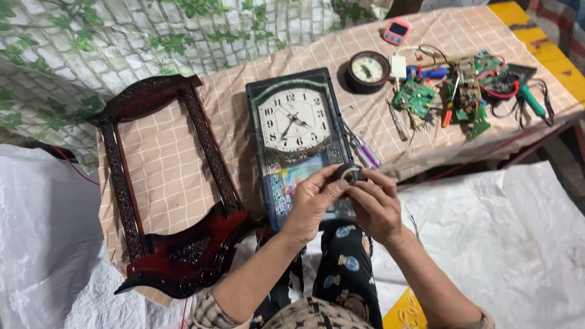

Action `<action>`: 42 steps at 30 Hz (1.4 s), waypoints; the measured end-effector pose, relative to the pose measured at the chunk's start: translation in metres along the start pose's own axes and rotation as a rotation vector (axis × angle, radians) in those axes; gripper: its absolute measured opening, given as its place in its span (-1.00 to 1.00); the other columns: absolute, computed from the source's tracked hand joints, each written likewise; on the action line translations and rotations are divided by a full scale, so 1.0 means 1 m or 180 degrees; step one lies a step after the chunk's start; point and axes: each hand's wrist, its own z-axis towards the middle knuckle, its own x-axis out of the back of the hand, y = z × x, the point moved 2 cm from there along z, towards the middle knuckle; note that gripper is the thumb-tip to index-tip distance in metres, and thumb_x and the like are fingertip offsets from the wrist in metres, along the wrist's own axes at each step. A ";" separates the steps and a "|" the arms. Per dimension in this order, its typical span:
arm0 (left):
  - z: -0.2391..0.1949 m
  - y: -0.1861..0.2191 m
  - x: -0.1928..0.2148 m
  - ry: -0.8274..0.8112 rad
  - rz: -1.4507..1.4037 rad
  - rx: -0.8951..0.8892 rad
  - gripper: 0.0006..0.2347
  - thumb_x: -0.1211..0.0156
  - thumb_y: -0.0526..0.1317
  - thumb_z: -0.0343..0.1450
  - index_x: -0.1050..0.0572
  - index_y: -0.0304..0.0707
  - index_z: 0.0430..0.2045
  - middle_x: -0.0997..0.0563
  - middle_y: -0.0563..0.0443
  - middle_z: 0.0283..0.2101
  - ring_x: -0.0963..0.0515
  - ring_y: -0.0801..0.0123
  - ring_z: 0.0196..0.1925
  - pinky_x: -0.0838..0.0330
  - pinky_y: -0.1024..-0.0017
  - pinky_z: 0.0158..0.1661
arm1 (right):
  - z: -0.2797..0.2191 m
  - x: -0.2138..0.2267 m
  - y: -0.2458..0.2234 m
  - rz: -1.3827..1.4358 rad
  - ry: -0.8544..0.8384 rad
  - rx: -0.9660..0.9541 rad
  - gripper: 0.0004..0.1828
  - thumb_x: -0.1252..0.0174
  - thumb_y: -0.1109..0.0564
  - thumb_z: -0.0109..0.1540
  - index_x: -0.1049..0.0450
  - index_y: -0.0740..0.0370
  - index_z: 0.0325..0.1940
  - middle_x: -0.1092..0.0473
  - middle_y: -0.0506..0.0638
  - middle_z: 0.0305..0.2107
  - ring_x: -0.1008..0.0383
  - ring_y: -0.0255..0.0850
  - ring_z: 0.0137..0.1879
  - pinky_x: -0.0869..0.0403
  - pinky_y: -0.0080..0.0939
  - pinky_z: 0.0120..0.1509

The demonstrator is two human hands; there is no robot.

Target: The person sits on the floor and repairs a wall clock. They apply black tape to the clock's internal mechanism, then place a clear plastic sheet over the clock face. Finally, they attach the wooden frame to the clock body.

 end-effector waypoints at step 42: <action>-0.095 0.044 0.008 -0.1374 0.1206 -0.0196 -0.63 -0.36 -0.23 0.38 -0.55 -0.27 0.09 -0.54 -0.04 -0.11 -0.47 0.47 -0.11 -0.47 0.40 0.02 | -0.107 0.024 -0.101 0.4895 0.0633 -0.5704 -0.81 -0.20 0.16 0.25 -0.57 0.37 -0.17 -0.56 0.26 -0.32 -0.62 -0.10 -0.27 -0.66 -0.32 -0.28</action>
